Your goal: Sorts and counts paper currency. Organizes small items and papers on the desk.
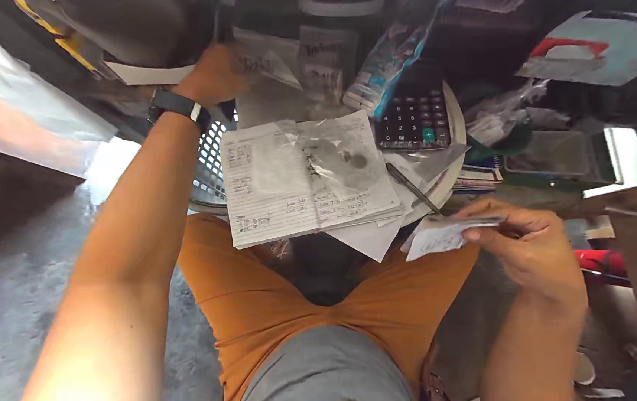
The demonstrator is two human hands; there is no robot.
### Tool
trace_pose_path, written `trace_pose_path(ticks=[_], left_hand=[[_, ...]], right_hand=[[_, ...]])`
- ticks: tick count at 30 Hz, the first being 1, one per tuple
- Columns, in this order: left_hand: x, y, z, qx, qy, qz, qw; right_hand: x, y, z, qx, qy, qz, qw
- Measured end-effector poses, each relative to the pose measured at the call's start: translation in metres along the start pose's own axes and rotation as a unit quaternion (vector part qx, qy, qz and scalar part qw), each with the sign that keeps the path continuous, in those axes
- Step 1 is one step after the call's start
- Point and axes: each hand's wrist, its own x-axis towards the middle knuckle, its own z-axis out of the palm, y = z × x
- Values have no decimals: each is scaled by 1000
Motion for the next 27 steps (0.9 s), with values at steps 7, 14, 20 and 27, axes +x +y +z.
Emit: trace_pose_path(ticks=[7, 14, 20, 27], left_hand=[[-103, 137, 88, 92, -47, 289, 952], [-115, 123, 118, 79, -158, 207, 962], [-110, 118, 61, -10, -143, 191, 971], [-110, 101, -37, 53, -51, 106, 992]], right_hand=[[-21, 11, 33, -65, 87, 89, 990], [-28, 25, 45, 5, 245, 110, 963], [-7, 13, 57, 58, 283, 78, 954], [18, -17, 68, -77, 67, -107, 989]])
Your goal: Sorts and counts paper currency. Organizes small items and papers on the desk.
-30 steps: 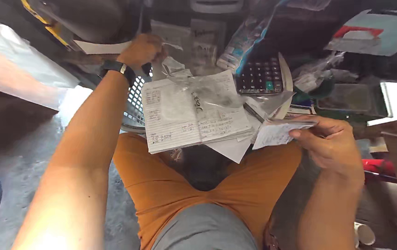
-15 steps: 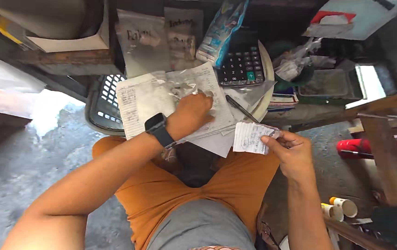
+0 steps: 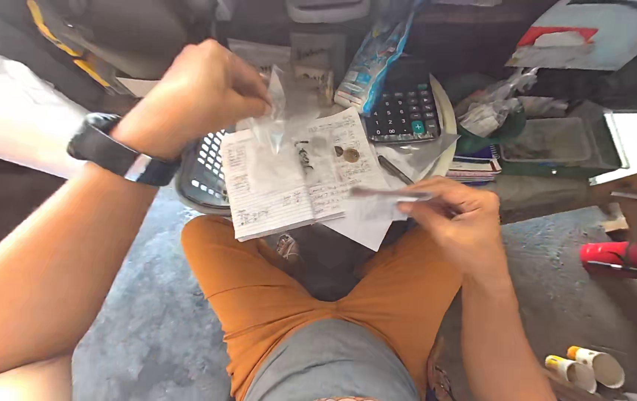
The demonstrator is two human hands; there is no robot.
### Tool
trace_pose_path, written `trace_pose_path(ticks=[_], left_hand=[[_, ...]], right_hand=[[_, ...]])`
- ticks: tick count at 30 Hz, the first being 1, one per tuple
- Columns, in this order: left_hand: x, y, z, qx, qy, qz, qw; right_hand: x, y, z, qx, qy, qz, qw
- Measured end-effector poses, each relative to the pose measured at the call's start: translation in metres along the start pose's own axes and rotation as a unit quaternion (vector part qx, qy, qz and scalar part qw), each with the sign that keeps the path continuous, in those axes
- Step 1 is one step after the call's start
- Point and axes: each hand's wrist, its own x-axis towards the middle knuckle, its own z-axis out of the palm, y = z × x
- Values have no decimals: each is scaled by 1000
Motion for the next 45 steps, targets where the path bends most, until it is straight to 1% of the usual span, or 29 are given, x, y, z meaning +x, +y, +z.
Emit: trace_pose_path(ticks=[1, 3, 4, 6, 9, 12, 15, 18, 19, 24, 27, 29, 30, 32, 33, 34, 35, 36, 37, 38, 39, 40, 42, 44, 45], left_hand=[[-3, 0, -8, -5, 7, -9, 1000], [-8, 9, -15, -39, 7, -24, 999], [-9, 15, -15, -64, 1, -21, 998], [-9, 28, -9, -105, -22, -13, 994], [-6, 38, 5, -153, -62, -19, 986], [-1, 39, 16, -188, -73, -15, 979], [-1, 37, 25, -187, -78, -10, 979], [-5, 29, 35, -185, -62, 53, 979], [-3, 27, 36, -205, -61, 55, 975], [4, 26, 30, -320, -104, -28, 941], [1, 24, 26, -384, -109, -51, 915], [-1, 18, 25, -436, -113, -60, 891], [-2, 16, 25, -460, -104, -69, 879], [-3, 14, 22, -484, -55, -92, 868], [-3, 11, 20, -479, -19, -93, 873], [-3, 6, 17, -458, 16, -75, 886], [-2, -1, 16, -418, 45, -35, 907], [-1, -10, 14, -353, 65, 28, 933], [-1, -15, 12, -261, 83, 101, 956], [-3, -16, 10, -159, 101, 165, 968], [-7, -13, 9, -61, 118, 214, 968], [-11, -4, 11, 10, 129, 232, 964], [-10, 10, 19, 94, 166, 227, 955], [-6, 16, 23, 118, 183, 208, 954], [-4, 19, 23, 116, 173, 194, 959]], right_hand=[[7, -6, 5, -37, -53, -51, 997], [26, -20, 17, -138, -124, -156, 970], [35, -29, 22, -186, -146, -196, 952], [56, -42, 29, -243, -175, -253, 920], [84, -44, 32, -299, -202, -293, 886], [99, -32, 29, -328, -212, -313, 866], [94, -18, 32, -332, -191, -341, 858], [80, -17, 42, -309, -142, -390, 856], [81, -14, 44, -309, -137, -399, 852], [106, 5, 48, -278, -93, -420, 859], [113, -1, 50, -279, -67, -448, 847], [116, -3, 51, -283, -61, -464, 837], [118, -4, 50, -288, -66, -469, 833], [120, -5, 48, -301, -84, -476, 822], [120, -4, 48, -308, -101, -476, 817], [121, -3, 47, -317, -120, -474, 813], [121, -3, 45, -325, -138, -471, 809], [122, -4, 43, -333, -152, -462, 808], [122, -6, 40, -342, -162, -450, 809], [123, -8, 37, -353, -165, -439, 809], [123, -9, 35, -361, -165, -433, 810], [124, -8, 33, -365, -170, -430, 808], [123, -6, 35, -368, -182, -438, 800], [118, -6, 40, -369, -193, -443, 794], [115, -6, 40, -372, -197, -437, 795]])
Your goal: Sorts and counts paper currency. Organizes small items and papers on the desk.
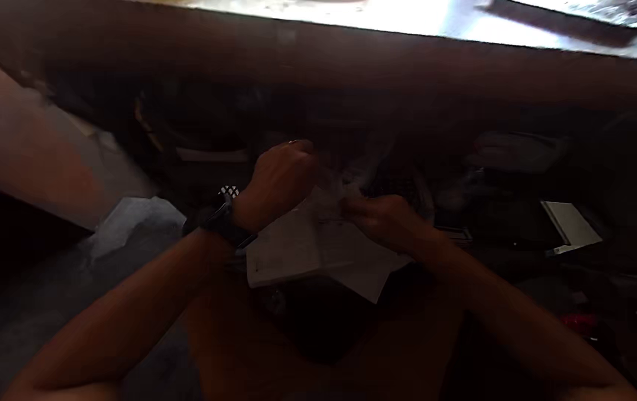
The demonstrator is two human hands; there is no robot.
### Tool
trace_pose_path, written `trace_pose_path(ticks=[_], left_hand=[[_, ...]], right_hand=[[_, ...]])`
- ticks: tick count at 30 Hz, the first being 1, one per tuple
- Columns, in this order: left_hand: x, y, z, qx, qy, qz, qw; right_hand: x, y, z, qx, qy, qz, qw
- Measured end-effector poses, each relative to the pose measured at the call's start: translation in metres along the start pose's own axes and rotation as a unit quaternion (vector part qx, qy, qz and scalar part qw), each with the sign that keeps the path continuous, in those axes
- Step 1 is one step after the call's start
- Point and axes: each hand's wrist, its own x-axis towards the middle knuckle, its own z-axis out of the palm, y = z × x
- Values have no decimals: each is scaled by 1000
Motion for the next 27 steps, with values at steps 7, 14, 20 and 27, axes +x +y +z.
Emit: trace_pose_path(ticks=[7, 14, 20, 27], left_hand=[[8, -1, 7, -92, -140, -22, 986], [23, 18, 40, -140, -150, -48, 978], [25, 27, 48, -200, -96, -121, 968], [21, 39, 60, -162, -73, -88, 980]], right_hand=[[-18, -4, -23, 150, 58, 241, 957], [-8, -41, -10, 95, 286, 459, 836], [-30, -52, 23, -48, 235, 372, 897], [-31, -48, 11, 42, 129, 413, 901]])
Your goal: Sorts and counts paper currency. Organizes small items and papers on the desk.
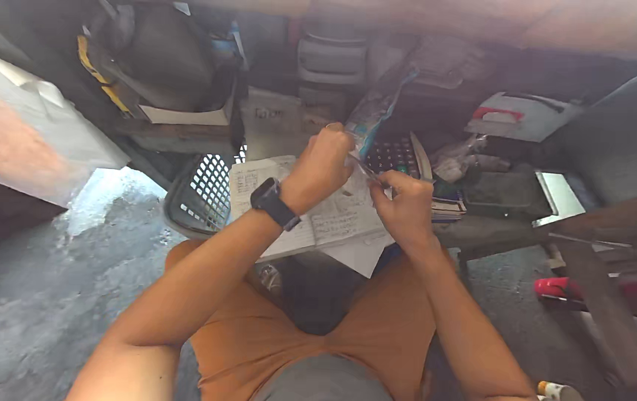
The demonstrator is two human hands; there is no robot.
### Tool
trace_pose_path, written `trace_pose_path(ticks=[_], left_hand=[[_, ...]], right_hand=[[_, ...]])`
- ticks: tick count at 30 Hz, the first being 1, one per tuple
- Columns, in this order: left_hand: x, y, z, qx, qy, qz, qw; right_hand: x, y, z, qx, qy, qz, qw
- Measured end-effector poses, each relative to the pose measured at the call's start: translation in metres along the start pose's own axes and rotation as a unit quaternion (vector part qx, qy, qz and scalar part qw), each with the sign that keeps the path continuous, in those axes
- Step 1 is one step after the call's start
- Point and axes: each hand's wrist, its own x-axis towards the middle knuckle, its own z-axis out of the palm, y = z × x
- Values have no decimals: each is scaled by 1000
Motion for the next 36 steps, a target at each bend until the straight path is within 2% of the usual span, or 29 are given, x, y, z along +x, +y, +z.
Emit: trace_pose_path(ticks=[2, 4, 6, 8, 9, 11, 13, 16, 18, 21, 24, 27, 30, 34, 36], left_hand=[[-12, 8, 8, 30, 27, 13, 999], [-13, 19, 12, 54, 41, 16, 998], [-7, 32, 15, 38, 28, 3, 999], [0, 40, 16, 3, 49, 1, 999], [4, 40, 14, -23, 51, -6, 998], [11, 36, 11, -58, 72, 4, 996], [15, 36, 15, -60, 122, 36, 990], [15, 40, 29, -65, 190, 96, 975], [5, 49, 39, -94, 191, 103, 972], [-20, 53, 33, -121, 137, 100, 978], [-30, 44, -11, 12, 141, 126, 982], [-11, 37, -38, 139, 99, 205, 964], [13, 27, -20, 163, 43, 211, 963], [23, 28, 12, 149, 149, 226, 951], [22, 37, 22, 168, 169, 229, 944]], right_hand=[[4, -3, 1, 16, -36, 74, 996], [20, -2, 2, 45, -37, 164, 985], [37, 2, 1, 119, -5, 262, 958], [47, 6, 1, 205, 56, 316, 925], [49, 5, 0, 228, 78, 324, 915], [49, 2, -1, 232, 92, 304, 919], [50, -1, -6, 222, 60, 280, 932], [55, 1, -9, 258, 40, 302, 917], [51, 8, -12, 260, 45, 317, 911], [44, 21, -20, 259, 51, 347, 900], [41, 34, -36, 234, 35, 293, 926], [48, 30, -45, 231, 12, 226, 946], [53, 11, -50, 260, -21, 207, 943], [53, -3, -44, 296, -22, 276, 914], [55, -5, -33, 335, -10, 296, 894]])
